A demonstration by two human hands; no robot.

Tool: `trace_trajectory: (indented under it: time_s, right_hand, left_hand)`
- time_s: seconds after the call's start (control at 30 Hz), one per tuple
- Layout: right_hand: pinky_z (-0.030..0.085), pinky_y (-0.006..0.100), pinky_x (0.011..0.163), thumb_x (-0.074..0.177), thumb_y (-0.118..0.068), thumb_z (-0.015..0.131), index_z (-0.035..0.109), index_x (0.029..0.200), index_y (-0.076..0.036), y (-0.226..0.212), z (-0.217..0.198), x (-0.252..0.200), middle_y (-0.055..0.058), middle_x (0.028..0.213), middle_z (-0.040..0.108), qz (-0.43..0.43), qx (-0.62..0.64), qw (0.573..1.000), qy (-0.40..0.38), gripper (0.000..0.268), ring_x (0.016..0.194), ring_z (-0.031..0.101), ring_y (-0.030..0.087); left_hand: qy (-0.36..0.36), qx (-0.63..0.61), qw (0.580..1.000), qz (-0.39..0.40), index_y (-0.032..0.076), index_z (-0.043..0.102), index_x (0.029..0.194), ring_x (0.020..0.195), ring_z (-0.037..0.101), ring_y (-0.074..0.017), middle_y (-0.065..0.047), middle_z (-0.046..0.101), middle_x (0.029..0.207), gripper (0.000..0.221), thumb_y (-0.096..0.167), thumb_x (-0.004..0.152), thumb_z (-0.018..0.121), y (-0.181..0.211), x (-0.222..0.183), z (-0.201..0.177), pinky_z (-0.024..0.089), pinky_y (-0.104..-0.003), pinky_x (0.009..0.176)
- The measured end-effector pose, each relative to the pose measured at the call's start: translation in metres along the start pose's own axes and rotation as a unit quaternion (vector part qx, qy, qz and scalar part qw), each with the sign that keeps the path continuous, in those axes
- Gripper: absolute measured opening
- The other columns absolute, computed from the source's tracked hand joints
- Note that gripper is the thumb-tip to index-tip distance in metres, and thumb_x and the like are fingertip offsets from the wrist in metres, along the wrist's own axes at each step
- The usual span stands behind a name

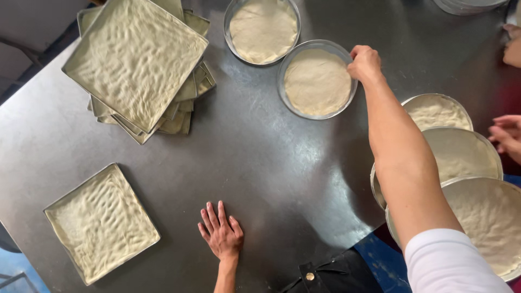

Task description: The person spreads and flattens dough inside round metal pans by hand on a stainless steel counter, moving between different pans and occasionally shifting them to make room.

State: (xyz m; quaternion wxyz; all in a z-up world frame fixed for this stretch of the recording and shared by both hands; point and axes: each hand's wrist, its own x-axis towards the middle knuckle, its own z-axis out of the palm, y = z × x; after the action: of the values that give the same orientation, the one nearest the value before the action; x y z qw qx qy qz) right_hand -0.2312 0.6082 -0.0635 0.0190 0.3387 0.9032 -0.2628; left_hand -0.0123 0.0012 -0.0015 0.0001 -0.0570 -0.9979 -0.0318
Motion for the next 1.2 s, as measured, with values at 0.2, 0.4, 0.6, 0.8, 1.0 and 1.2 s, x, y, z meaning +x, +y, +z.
trace_trajectory:
  time_s: [0.2,0.4,0.6,0.8,1.0,1.2]
  right_hand:
    - [0.056,0.045,0.085,0.074,0.001,0.066,0.076,0.102,-0.01,-0.063,0.032,-0.048,0.017,0.101,0.075,-0.159,-0.041,0.983,-0.085,0.032,0.097,0.071,0.038]
    - [0.054,0.047,0.08,0.079,-0.002,0.066,0.078,0.095,-0.011,-0.154,0.088,-0.185,0.014,0.102,0.073,-0.313,0.015,0.944,-0.1,0.022,0.093,0.069,0.039]
    - [0.054,0.046,0.077,0.092,-0.009,0.066,0.08,0.1,-0.012,-0.158,0.105,-0.339,0.011,0.095,0.068,-0.339,0.116,0.93,-0.078,0.017,0.09,0.067,0.034]
    - [0.045,0.05,0.114,0.11,-0.021,0.055,0.058,0.146,0.0,-0.108,0.092,-0.455,0.021,0.147,0.059,-0.361,0.066,0.93,0.017,0.042,0.138,0.053,0.041]
    - [0.009,0.065,0.12,0.105,-0.055,0.034,0.029,0.159,0.003,-0.121,0.107,-0.544,0.022,0.167,0.027,-0.434,-0.128,0.881,-0.136,0.079,0.156,0.025,0.035]
    - [0.013,0.066,0.122,0.108,-0.056,0.032,0.03,0.16,0.004,-0.141,0.115,-0.543,0.021,0.167,0.028,-0.414,-0.101,0.891,-0.158,0.079,0.155,0.029,0.034]
  left_hand:
    - [0.003,-0.009,1.0,-0.001,0.017,0.047,0.155,0.157,0.025,-0.0335,-0.012,0.033,0.168,0.061,0.033,0.096,0.048,0.007,0.003,-0.009,0.016,-0.057,0.125]
    - [0.049,-0.006,0.999,0.023,0.015,0.052,0.153,0.154,0.03,-0.035,-0.014,0.037,0.165,0.054,0.029,0.1,0.052,0.0,0.003,-0.006,0.018,-0.055,0.124]
    - [-0.002,-0.176,0.979,-0.102,0.015,0.058,0.147,0.096,0.066,-0.0263,-0.01,0.066,0.107,0.045,0.024,0.102,0.056,-0.023,-0.025,-0.008,0.053,-0.044,0.085]
    - [-0.154,-0.368,0.915,-0.065,0.013,0.038,0.157,0.045,0.062,-0.0216,-0.01,0.065,0.06,0.061,0.017,0.099,0.055,-0.037,-0.05,-0.03,0.054,-0.039,0.051]
    - [-0.279,-0.514,0.805,-0.096,0.018,0.034,0.159,0.045,0.062,-0.0144,-0.009,0.065,0.061,0.054,0.021,0.107,0.047,-0.037,-0.035,-0.05,0.055,-0.031,0.041]
    - [-0.3,-0.572,0.758,-0.088,0.017,0.041,0.158,0.046,0.065,-0.0141,-0.008,0.065,0.062,0.05,0.021,0.108,0.046,-0.047,-0.027,-0.039,0.057,-0.029,0.042]
